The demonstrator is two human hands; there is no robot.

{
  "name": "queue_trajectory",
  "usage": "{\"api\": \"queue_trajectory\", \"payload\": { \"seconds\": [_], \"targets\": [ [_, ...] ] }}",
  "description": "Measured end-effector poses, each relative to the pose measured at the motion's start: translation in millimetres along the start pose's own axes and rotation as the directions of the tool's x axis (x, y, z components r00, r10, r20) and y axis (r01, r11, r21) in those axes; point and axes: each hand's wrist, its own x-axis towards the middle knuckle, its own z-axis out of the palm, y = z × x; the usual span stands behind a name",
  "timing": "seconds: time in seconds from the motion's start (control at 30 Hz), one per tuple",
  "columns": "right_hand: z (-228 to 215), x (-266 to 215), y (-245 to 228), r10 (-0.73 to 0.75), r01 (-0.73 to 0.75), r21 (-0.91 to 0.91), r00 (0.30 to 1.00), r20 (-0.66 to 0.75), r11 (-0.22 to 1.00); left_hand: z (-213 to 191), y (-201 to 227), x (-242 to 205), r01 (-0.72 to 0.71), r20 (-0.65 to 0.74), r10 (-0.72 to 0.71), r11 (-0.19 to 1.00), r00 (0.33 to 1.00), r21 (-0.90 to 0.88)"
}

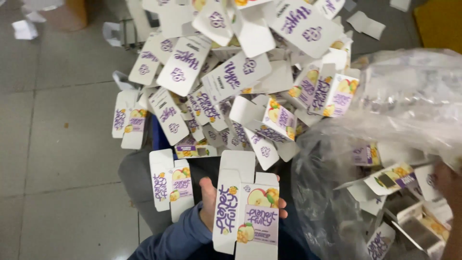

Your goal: Folding flat-packed juice boxes into their 3D shape and placing them into a collection bag.

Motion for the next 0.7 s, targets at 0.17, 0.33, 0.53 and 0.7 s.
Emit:
{"api": "queue_trajectory", "payload": {
  "seconds": [0.17,0.33,0.53,0.7],
  "targets": [
    [-77,21,-101,0.115,-0.144,-0.226,0.984,-0.139,0.963,1,-4,12,0.157,0.026,-0.155,0.960,0.988,-0.234],
    [-112,36,-140,-0.014,-0.052,-0.514,0.992,-0.124,0.856,14,6,23,-0.122,-0.033,0.125,0.989,0.992,0.085],
    [-139,27,-159,0.051,-0.088,-0.593,0.996,-0.078,0.801,-73,6,-146,-0.275,0.176,0.223,0.580,0.959,0.767],
    [-170,13,-203,0.043,-0.118,-0.536,0.987,-0.152,0.836,-35,21,13,-0.250,0.269,0.420,-0.101,0.867,0.963]
  ]
}}
